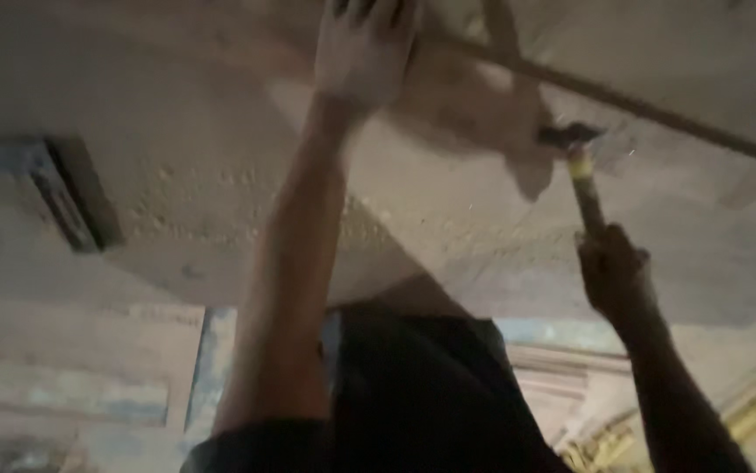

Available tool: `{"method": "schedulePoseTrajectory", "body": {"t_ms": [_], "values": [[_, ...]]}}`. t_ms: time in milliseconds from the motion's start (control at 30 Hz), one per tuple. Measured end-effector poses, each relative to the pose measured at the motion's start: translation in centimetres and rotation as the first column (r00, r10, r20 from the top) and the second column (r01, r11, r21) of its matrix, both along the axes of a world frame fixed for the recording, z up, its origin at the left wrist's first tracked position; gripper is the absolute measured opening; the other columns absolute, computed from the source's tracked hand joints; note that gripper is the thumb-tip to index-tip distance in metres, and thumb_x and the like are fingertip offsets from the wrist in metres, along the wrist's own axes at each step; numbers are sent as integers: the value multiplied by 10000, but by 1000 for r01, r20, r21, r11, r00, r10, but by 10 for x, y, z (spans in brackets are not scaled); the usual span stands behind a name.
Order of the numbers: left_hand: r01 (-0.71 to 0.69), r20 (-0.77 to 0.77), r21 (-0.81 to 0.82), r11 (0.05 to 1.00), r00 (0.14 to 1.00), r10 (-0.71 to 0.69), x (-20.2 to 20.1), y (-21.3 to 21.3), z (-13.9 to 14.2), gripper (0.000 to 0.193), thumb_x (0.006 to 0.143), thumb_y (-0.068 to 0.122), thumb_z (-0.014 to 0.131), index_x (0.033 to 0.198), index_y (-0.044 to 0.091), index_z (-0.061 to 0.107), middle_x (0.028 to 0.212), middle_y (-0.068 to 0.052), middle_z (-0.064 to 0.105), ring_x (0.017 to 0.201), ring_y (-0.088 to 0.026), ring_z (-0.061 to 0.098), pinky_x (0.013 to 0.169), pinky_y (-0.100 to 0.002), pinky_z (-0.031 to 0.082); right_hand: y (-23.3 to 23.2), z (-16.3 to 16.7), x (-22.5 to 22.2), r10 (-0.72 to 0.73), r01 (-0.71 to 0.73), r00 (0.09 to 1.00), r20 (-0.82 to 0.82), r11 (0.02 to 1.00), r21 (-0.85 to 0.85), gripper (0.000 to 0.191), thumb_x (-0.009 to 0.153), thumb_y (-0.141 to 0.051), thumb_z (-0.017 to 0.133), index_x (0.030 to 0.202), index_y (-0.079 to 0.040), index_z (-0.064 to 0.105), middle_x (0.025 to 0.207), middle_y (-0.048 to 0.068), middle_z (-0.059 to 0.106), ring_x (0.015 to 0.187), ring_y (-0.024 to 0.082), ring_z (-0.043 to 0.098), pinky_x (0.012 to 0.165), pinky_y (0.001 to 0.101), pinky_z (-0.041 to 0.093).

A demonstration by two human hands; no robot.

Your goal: The person uses a hammer to repeatedly strike a thin wooden strip held against a concrete ceiling. The left hand stabilizes the wood while the right hand swings the hammer to drive it into place.

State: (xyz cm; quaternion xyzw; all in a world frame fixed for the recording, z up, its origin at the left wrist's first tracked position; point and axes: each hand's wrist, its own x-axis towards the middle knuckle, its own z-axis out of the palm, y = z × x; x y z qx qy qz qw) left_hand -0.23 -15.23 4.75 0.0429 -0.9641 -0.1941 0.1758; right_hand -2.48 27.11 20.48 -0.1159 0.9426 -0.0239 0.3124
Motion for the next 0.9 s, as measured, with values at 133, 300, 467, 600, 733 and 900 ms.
{"method": "schedulePoseTrajectory", "body": {"t_ms": [133, 300, 467, 600, 733, 900], "values": [[25, 120, -88, 996, 993, -15, 1, 21, 14, 474, 1020, 499, 757, 1260, 102, 659, 1326, -148, 561, 1306, -345, 473, 1109, -629, 376, 17, -12, 12, 18, -29, 998, -59, 980, -198, 287, 1046, -266, 631, 997, 5, 549, 734, 246, 626, 694, 457, 668, 620, 526, 535], [-54, 111, -102, 993, 992, 65, 7, 46, 34, 878, 677, 678, 855, 1328, 128, 645, 1371, -120, 471, 1336, -332, 392, 1067, -681, 332, 19, -26, 19, -18, 0, 998, -62, 961, -276, 285, 1072, -252, 627, 1002, 10, 540, 743, 238, 620, 676, 436, 656, 611, 506, 522], [-10, 178, -29, 1000, 984, 15, 5, 36, 48, 1000, 633, 746, 894, 1346, 104, 613, 1410, -125, 405, 1349, -363, 345, 1082, -719, 315, 9, -25, 23, -143, 137, 990, 2, 941, -310, 270, 1048, -220, 623, 991, 28, 533, 712, 212, 627, 635, 341, 682, 563, 457, 510], [-31, 307, 44, 999, 952, 16, -1, 33, 51, 947, 624, 679, 924, 1349, 163, 602, 1396, -121, 426, 1327, -369, 358, 1057, -712, 317, -10, -23, 33, -157, 148, 988, 3, 928, -342, 244, 1063, -215, 617, 1003, 12, 552, 700, 182, 625, 599, 294, 649, 550, 419, 504], [-42, 322, 20, 999, 946, 33, -3, 13, 54, 902, 723, 554, 934, 1438, 155, 556, 1508, -141, 446, 1403, -374, 385, 1075, -681, 334, -48, -20, 62, -154, 140, 988, -8, 920, -365, 221, 1020, -189, 652, 1034, 20, 580, 692, 158, 618, 573, 245, 618, 506, 406, 494], [167, 195, 35, 985, 966, -171, 13, -46, 59, 1181, 625, 671, 946, 1513, 43, 486, 1536, -210, 439, 1398, -416, 394, 1122, -700, 284, -100, 2, 99, -170, 134, 985, -25, 852, -506, 172, 1030, -140, 638, 1035, 21, 577, 625, 137, 538, 496, 223, 511, 481, 383, 427]]}}
